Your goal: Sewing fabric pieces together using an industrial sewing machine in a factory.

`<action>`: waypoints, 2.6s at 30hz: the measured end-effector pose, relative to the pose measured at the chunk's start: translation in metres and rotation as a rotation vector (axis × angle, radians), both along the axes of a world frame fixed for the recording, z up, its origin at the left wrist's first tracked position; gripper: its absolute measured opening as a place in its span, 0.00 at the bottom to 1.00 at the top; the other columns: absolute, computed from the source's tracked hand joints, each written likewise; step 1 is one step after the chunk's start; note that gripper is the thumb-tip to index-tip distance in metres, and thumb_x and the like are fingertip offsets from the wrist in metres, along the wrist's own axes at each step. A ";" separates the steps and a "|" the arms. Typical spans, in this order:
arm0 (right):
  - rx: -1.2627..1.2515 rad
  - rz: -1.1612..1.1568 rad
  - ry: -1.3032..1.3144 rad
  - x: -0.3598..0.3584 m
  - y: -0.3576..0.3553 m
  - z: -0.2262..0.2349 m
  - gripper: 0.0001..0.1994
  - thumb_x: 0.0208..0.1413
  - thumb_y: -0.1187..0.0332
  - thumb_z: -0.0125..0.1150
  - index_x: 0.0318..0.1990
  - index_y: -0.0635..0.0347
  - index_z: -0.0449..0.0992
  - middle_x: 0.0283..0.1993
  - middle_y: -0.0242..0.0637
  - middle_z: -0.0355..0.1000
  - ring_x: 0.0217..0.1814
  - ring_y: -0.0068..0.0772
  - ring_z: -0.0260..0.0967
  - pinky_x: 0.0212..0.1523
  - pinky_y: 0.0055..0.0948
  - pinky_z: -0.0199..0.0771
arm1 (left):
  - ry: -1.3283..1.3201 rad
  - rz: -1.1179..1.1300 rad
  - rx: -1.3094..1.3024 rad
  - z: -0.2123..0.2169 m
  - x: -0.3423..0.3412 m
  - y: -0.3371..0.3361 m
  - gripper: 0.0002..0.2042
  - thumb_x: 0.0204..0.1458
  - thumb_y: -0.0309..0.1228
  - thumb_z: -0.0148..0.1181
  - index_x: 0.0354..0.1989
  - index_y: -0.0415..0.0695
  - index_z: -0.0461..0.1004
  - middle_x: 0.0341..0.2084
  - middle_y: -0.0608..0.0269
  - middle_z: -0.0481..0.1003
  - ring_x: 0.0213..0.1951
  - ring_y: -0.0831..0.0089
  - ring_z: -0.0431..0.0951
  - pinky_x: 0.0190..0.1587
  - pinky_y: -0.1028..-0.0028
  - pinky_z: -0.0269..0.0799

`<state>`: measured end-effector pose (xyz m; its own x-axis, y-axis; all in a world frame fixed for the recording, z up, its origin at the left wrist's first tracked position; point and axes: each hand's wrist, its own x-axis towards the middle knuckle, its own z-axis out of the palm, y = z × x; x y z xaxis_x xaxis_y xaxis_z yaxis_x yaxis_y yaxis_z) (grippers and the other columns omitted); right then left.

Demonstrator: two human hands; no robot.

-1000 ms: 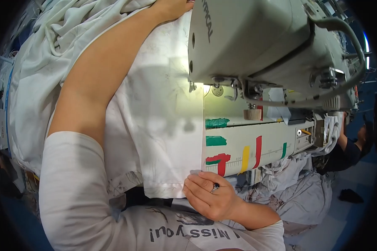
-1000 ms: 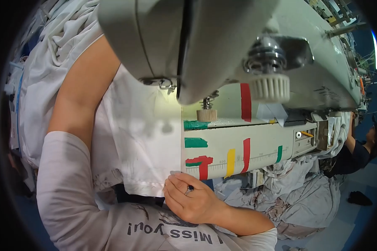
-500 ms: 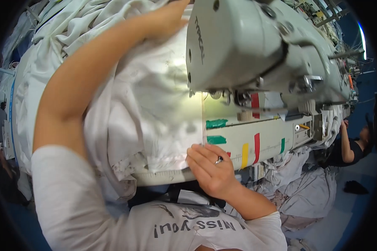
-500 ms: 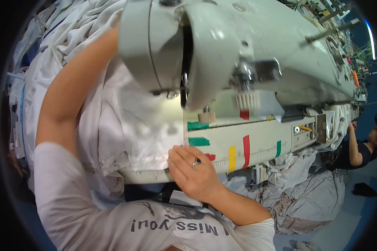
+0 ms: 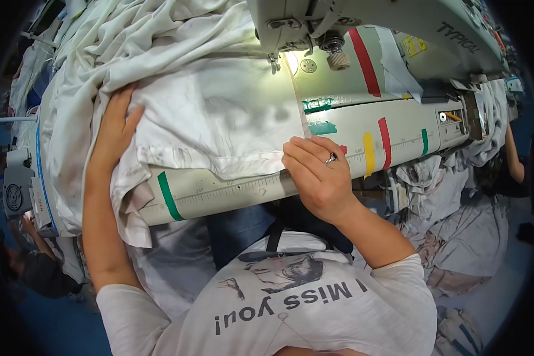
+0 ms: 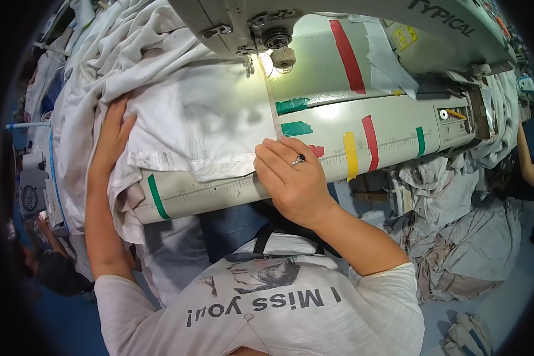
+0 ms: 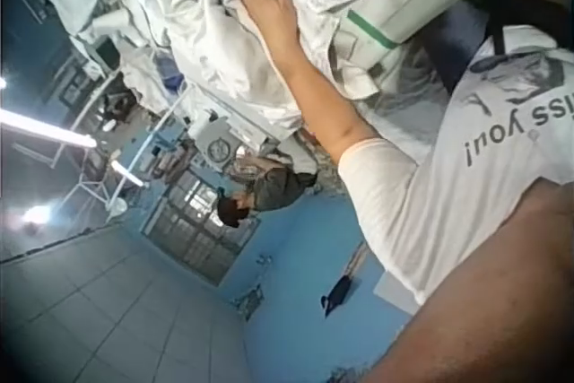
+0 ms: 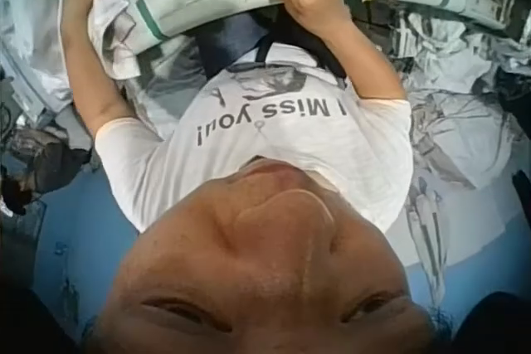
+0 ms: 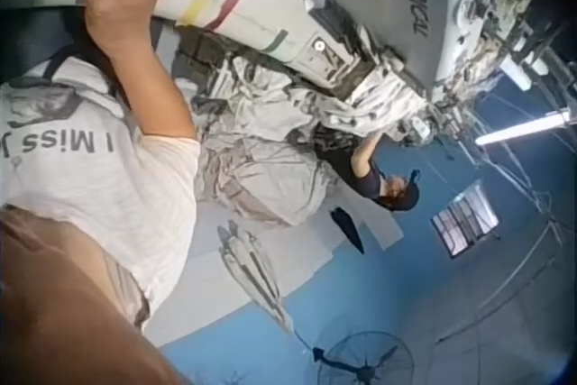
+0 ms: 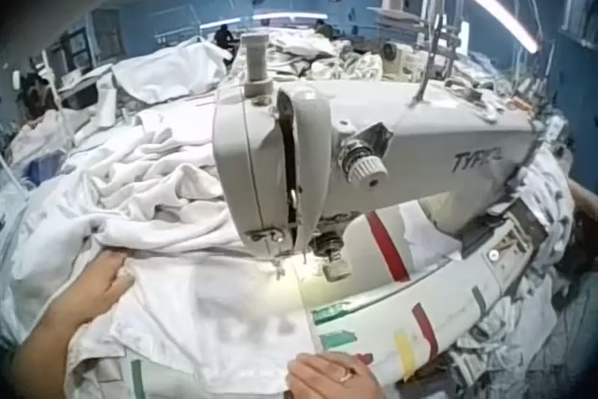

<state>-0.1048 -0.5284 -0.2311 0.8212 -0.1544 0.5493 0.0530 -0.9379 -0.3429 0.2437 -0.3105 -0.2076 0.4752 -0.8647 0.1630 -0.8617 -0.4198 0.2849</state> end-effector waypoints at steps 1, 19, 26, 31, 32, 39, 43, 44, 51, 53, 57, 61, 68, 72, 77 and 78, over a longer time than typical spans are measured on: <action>0.000 -0.017 0.004 0.000 0.002 -0.001 0.12 0.47 0.78 0.62 0.41 0.64 0.79 0.47 0.39 0.78 0.53 0.40 0.76 0.57 0.41 0.70 | -0.055 0.104 0.192 0.018 -0.012 -0.020 0.22 0.60 0.30 0.53 0.61 0.35 0.66 0.58 0.43 0.70 0.60 0.48 0.68 0.63 0.63 0.62; 0.060 -0.113 0.036 -0.032 0.010 -0.006 0.12 0.49 0.76 0.66 0.43 0.60 0.79 0.49 0.40 0.79 0.55 0.41 0.75 0.62 0.43 0.62 | 0.277 -0.833 -0.111 -0.010 -0.160 -0.114 0.26 0.44 0.24 0.66 0.56 0.40 0.71 0.60 0.52 0.67 0.63 0.53 0.67 0.61 0.55 0.67; 0.063 -0.195 -0.084 0.009 -0.069 0.032 0.15 0.51 0.81 0.64 0.47 0.64 0.77 0.44 0.43 0.78 0.48 0.45 0.76 0.55 0.40 0.70 | 0.277 -0.759 -0.015 -0.002 -0.161 -0.110 0.28 0.46 0.26 0.68 0.60 0.48 0.71 0.66 0.54 0.62 0.68 0.53 0.62 0.67 0.47 0.57; 0.281 -0.312 -0.051 0.065 -0.115 0.037 0.13 0.48 0.76 0.71 0.43 0.63 0.78 0.39 0.44 0.78 0.39 0.39 0.77 0.38 0.29 0.73 | 0.266 -0.766 0.035 -0.001 -0.160 -0.110 0.28 0.47 0.27 0.68 0.60 0.50 0.71 0.68 0.53 0.59 0.69 0.52 0.60 0.68 0.47 0.55; 0.151 -0.235 -0.067 0.067 -0.126 0.032 0.15 0.45 0.76 0.71 0.42 0.63 0.77 0.36 0.44 0.78 0.33 0.42 0.77 0.32 0.32 0.73 | 0.247 -0.786 0.012 0.000 -0.160 -0.111 0.25 0.48 0.28 0.67 0.58 0.46 0.72 0.67 0.51 0.60 0.69 0.51 0.60 0.67 0.47 0.56; 0.027 -0.079 -0.126 0.072 -0.154 0.017 0.08 0.47 0.75 0.73 0.36 0.62 0.81 0.30 0.37 0.80 0.31 0.35 0.79 0.34 0.29 0.74 | 0.228 -0.800 -0.019 0.000 -0.160 -0.111 0.23 0.49 0.29 0.65 0.55 0.42 0.73 0.65 0.47 0.61 0.68 0.50 0.61 0.67 0.47 0.57; -0.029 -0.047 -0.120 0.070 -0.166 0.013 0.12 0.45 0.76 0.74 0.38 0.61 0.80 0.32 0.35 0.81 0.33 0.35 0.79 0.36 0.29 0.75 | 0.234 -0.803 -0.018 -0.002 -0.160 -0.110 0.22 0.49 0.29 0.65 0.55 0.42 0.73 0.65 0.48 0.61 0.68 0.51 0.61 0.67 0.47 0.57; -0.044 -0.070 -0.118 0.070 -0.167 0.013 0.13 0.44 0.76 0.74 0.39 0.60 0.79 0.33 0.35 0.81 0.34 0.35 0.79 0.36 0.29 0.75 | 0.233 -0.816 -0.019 -0.001 -0.160 -0.110 0.22 0.50 0.30 0.65 0.55 0.42 0.73 0.64 0.48 0.62 0.68 0.51 0.61 0.67 0.47 0.58; -0.028 -0.096 -0.159 0.069 -0.166 0.010 0.15 0.43 0.74 0.75 0.39 0.60 0.78 0.33 0.37 0.80 0.33 0.38 0.78 0.35 0.31 0.75 | 0.282 -0.840 0.008 -0.004 -0.172 -0.102 0.28 0.48 0.28 0.67 0.61 0.52 0.70 0.69 0.55 0.59 0.70 0.54 0.59 0.67 0.44 0.56; -0.098 -0.146 -0.083 0.064 -0.166 0.013 0.15 0.44 0.73 0.75 0.39 0.61 0.77 0.31 0.37 0.79 0.31 0.38 0.77 0.34 0.31 0.74 | 0.285 -0.845 -0.004 -0.005 -0.172 -0.103 0.28 0.49 0.28 0.67 0.61 0.52 0.70 0.69 0.54 0.60 0.70 0.54 0.59 0.66 0.44 0.57; 0.017 -0.208 -0.079 0.058 -0.136 0.045 0.17 0.46 0.73 0.74 0.43 0.64 0.76 0.36 0.41 0.78 0.34 0.33 0.76 0.36 0.28 0.73 | 0.269 -0.848 0.004 -0.003 -0.173 -0.106 0.28 0.47 0.27 0.67 0.61 0.51 0.70 0.68 0.54 0.60 0.69 0.51 0.61 0.65 0.42 0.59; 0.171 -0.208 -0.016 0.015 -0.112 0.041 0.20 0.50 0.79 0.68 0.52 0.60 0.78 0.38 0.40 0.79 0.39 0.33 0.78 0.41 0.27 0.76 | 0.221 -0.830 -0.008 -0.005 -0.172 -0.104 0.29 0.44 0.26 0.68 0.59 0.52 0.70 0.66 0.53 0.63 0.68 0.50 0.62 0.64 0.43 0.59; 0.098 -0.472 -0.024 -0.048 -0.112 0.039 0.12 0.50 0.82 0.65 0.44 0.63 0.80 0.38 0.41 0.80 0.39 0.34 0.78 0.41 0.27 0.77 | 0.199 -0.829 0.016 -0.002 -0.175 -0.102 0.31 0.42 0.25 0.70 0.59 0.52 0.70 0.65 0.53 0.64 0.68 0.50 0.63 0.66 0.43 0.55; 0.192 0.101 0.004 -0.034 -0.027 0.029 0.12 0.44 0.75 0.66 0.39 0.62 0.78 0.47 0.42 0.75 0.50 0.45 0.75 0.56 0.47 0.72 | 0.221 -0.803 -0.008 0.003 -0.177 -0.106 0.26 0.43 0.24 0.69 0.55 0.50 0.74 0.61 0.52 0.67 0.66 0.50 0.64 0.66 0.44 0.56; 0.018 0.027 -0.014 -0.044 -0.004 -0.010 0.13 0.45 0.72 0.67 0.40 0.61 0.80 0.51 0.39 0.73 0.58 0.38 0.71 0.60 0.43 0.69 | 0.404 -0.688 0.044 0.014 -0.177 -0.115 0.17 0.43 0.18 0.63 0.44 0.45 0.80 0.51 0.54 0.70 0.59 0.52 0.69 0.60 0.54 0.65; 0.022 0.025 -0.023 -0.047 -0.005 -0.013 0.13 0.45 0.72 0.67 0.40 0.61 0.80 0.51 0.39 0.73 0.58 0.38 0.71 0.60 0.43 0.69 | 0.396 -0.689 0.051 0.022 -0.179 -0.121 0.17 0.43 0.18 0.63 0.44 0.45 0.80 0.51 0.54 0.70 0.59 0.52 0.69 0.60 0.54 0.65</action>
